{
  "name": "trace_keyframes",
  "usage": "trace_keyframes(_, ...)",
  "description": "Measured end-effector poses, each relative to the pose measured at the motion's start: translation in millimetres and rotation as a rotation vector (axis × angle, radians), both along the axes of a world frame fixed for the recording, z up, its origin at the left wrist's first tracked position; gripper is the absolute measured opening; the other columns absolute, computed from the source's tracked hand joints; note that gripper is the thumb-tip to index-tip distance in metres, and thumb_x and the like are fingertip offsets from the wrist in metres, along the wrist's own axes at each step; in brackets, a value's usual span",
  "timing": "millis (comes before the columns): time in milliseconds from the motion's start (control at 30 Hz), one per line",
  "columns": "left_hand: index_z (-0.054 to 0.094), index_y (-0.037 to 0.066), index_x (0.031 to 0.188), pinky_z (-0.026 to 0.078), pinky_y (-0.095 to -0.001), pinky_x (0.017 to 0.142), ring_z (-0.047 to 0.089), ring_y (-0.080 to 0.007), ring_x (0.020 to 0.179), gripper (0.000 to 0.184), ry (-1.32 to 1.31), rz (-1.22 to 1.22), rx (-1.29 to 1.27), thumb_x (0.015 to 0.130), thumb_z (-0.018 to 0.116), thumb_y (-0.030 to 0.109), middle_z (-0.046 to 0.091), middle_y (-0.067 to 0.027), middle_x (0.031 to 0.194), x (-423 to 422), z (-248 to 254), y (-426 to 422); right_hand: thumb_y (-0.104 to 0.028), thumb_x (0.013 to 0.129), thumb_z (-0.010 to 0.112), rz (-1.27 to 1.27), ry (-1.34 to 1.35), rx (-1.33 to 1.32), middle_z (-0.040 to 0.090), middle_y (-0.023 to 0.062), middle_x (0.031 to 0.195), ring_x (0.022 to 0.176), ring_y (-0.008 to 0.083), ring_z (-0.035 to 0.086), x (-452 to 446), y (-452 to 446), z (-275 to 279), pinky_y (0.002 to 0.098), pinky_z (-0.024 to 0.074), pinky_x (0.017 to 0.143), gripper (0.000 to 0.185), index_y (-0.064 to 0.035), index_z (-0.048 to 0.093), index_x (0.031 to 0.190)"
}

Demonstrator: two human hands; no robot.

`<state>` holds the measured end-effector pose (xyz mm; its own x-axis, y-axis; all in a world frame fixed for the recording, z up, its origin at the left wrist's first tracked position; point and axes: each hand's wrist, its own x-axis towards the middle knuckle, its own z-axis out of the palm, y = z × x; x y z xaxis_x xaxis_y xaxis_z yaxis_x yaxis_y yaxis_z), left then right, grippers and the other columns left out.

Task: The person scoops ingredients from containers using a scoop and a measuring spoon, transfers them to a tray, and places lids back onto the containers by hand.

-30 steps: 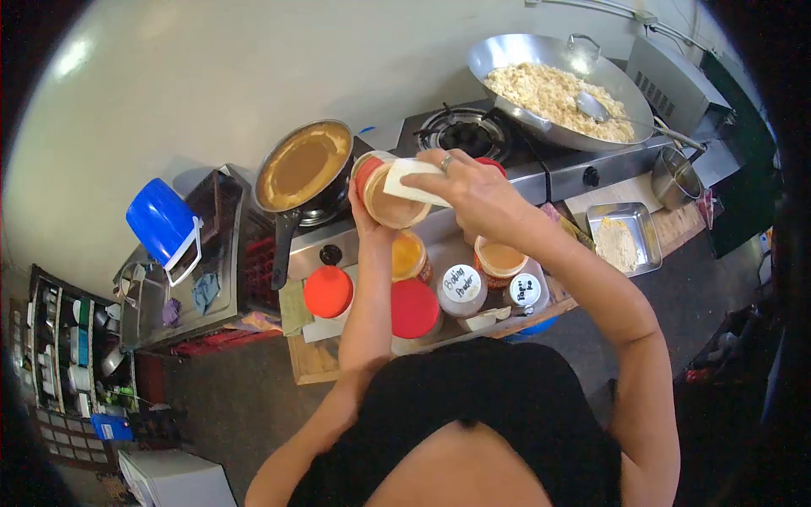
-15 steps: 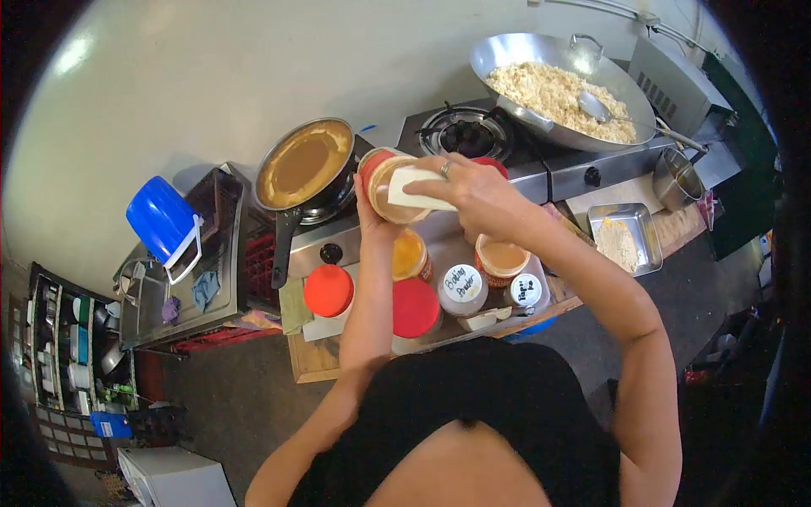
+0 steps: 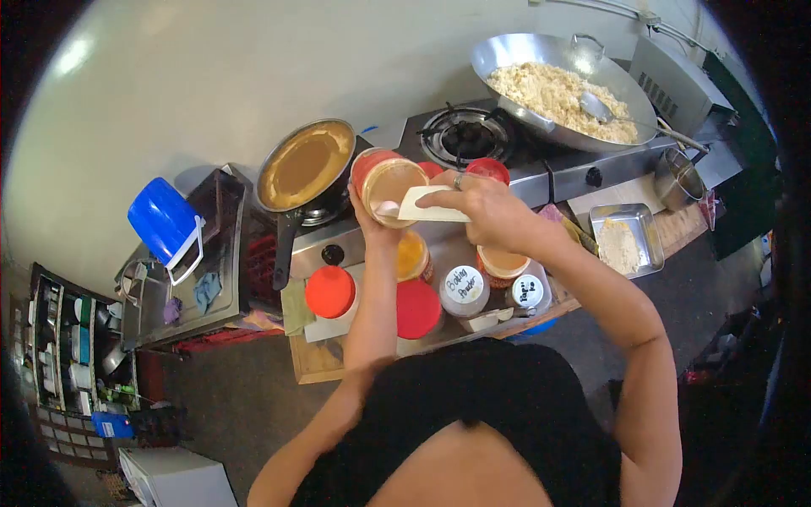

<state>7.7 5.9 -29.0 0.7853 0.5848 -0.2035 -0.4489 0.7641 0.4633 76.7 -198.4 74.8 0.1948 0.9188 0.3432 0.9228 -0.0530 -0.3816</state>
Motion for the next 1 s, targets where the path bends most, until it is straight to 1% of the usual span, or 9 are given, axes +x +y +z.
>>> trace_keyframes(200, 0.049, 0.017, 0.129, 0.04, -0.05, 0.098, 0.05, -0.0309, 0.117, 0.067, -0.066, 0.039, -0.049, 0.082, 0.044, 0.064, 0.053, -0.0104, 0.128, 9.5, -10.1, 12.5, 0.012, 0.065, 0.054, -0.062, 0.214, 0.303, 0.06, 0.0164, 0.111, 0.099, 0.0362, 0.058, -4.3, 15.5, -6.7, 0.0428, 0.0465, 0.085, 0.053, -0.0096, 0.063, 0.112)
trace_keyframes(300, 0.049, 0.016, 0.129, 0.04, -0.0492, 0.099, 0.051, -0.0316, 0.116, 0.065, -0.044, 0.06, 0.017, 0.083, 0.044, 0.062, 0.054, -0.0113, 0.127, 6.8, -5.2, 3.5, 0.011, 0.066, 0.054, -0.166, 0.269, 0.243, 0.06, 0.017, 0.11, 0.098, 0.0364, 0.059, -17.9, 16.9, 6.9, 0.0429, 0.0466, 0.085, 0.053, -0.0095, 0.062, 0.114)
trace_keyframes(400, 0.049, 0.016, 0.129, 0.041, -0.0484, 0.099, 0.052, -0.032, 0.115, 0.064, -0.207, -0.125, 0.093, 0.084, 0.042, 0.061, 0.054, -0.0117, 0.126, -3.4, -8.6, 7.7, -0.004, 0.073, 0.063, -0.085, 0.099, 0.262, 0.061, 0.0178, 0.103, 0.093, 0.0349, 0.061, -19.2, 17.0, -5.6, 0.0449, 0.0496, 0.081, 0.039, -0.0137, 0.063, 0.11)
trace_keyframes(500, 0.049, 0.015, 0.129, 0.043, -0.0477, 0.097, 0.054, -0.0319, 0.113, 0.063, -0.14, -0.173, 0.113, 0.085, 0.04, 0.06, 0.055, -0.0115, 0.125, -2.2, -6.4, 18.8, 0.009, 0.065, 0.059, 0.011, 0.031, 0.055, 0.059, 0.0175, 0.111, 0.099, 0.0354, 0.059, -9.4, 9.5, 6.1, 0.0428, 0.0485, 0.083, 0.055, -0.0121, 0.061, 0.115)
trace_keyframes(600, 0.049, 0.013, 0.129, 0.045, -0.0475, 0.095, 0.054, -0.0312, 0.112, 0.064, -0.091, -0.21, 0.129, 0.086, 0.044, 0.06, 0.056, -0.0109, 0.124, 3.0, -4.0, 24.1, 0.008, 0.063, 0.061, 0.095, -0.291, -0.064, 0.059, 0.0151, 0.112, 0.1, 0.0328, 0.059, -6.4, 9.2, 12.1, 0.0412, 0.0498, 0.082, 0.056, -0.0143, 0.062, 0.115)
trace_keyframes(700, 0.049, 0.013, 0.129, 0.043, -0.0482, 0.097, 0.054, -0.031, 0.114, 0.065, -0.065, -0.209, 0.098, 0.085, 0.047, 0.061, 0.055, -0.0107, 0.126, 3.9, -2.8, 22.5, 0.007, 0.063, 0.062, 0.101, -0.33, -0.255, 0.058, 0.014, 0.111, 0.099, 0.0308, 0.058, -1.4, 7.3, 31.2, 0.04, 0.0501, 0.083, 0.055, -0.015, 0.062, 0.114)
trace_keyframes(800, 0.048, 0.012, 0.13, 0.04, -0.0508, 0.099, 0.052, -0.0318, 0.115, 0.067, -0.065, -0.206, 0.021, 0.085, 0.046, 0.062, 0.054, -0.0121, 0.127, -2.3, 7.7, 10.2, 0.006, 0.063, 0.062, 0.018, -0.29, 0.114, 0.058, 0.0155, 0.11, 0.095, 0.0315, 0.059, 7.7, 11.8, 21.9, 0.0402, 0.05, 0.082, 0.055, -0.0144, 0.062, 0.114)
trace_keyframes(900, 0.048, 0.012, 0.13, 0.039, -0.0511, 0.1, 0.052, -0.0323, 0.116, 0.07, -0.082, -0.198, 0.027, 0.084, 0.047, 0.064, 0.054, -0.0133, 0.128, 5.2, 0.7, 16.3, 0.006, 0.064, 0.061, -0.001, -0.181, 0.138, 0.058, 0.0159, 0.107, 0.097, 0.0309, 0.058, 3.0, 21.0, 14.1, 0.0397, 0.0505, 0.082, 0.054, -0.0142, 0.062, 0.114)
trace_keyframes(1000, 0.048, 0.011, 0.129, 0.041, -0.0512, 0.099, 0.053, -0.0331, 0.115, 0.071, -0.1, -0.214, 0.045, 0.082, 0.048, 0.065, 0.054, -0.0141, 0.126, -1.3, 4.7, 11.1, 0.006, 0.064, 0.06, 0.004, -0.091, -0.041, 0.057, 0.0161, 0.108, 0.097, 0.0317, 0.057, -4.2, 17.5, 4.0, 0.0404, 0.0503, 0.081, 0.053, -0.0139, 0.062, 0.114)
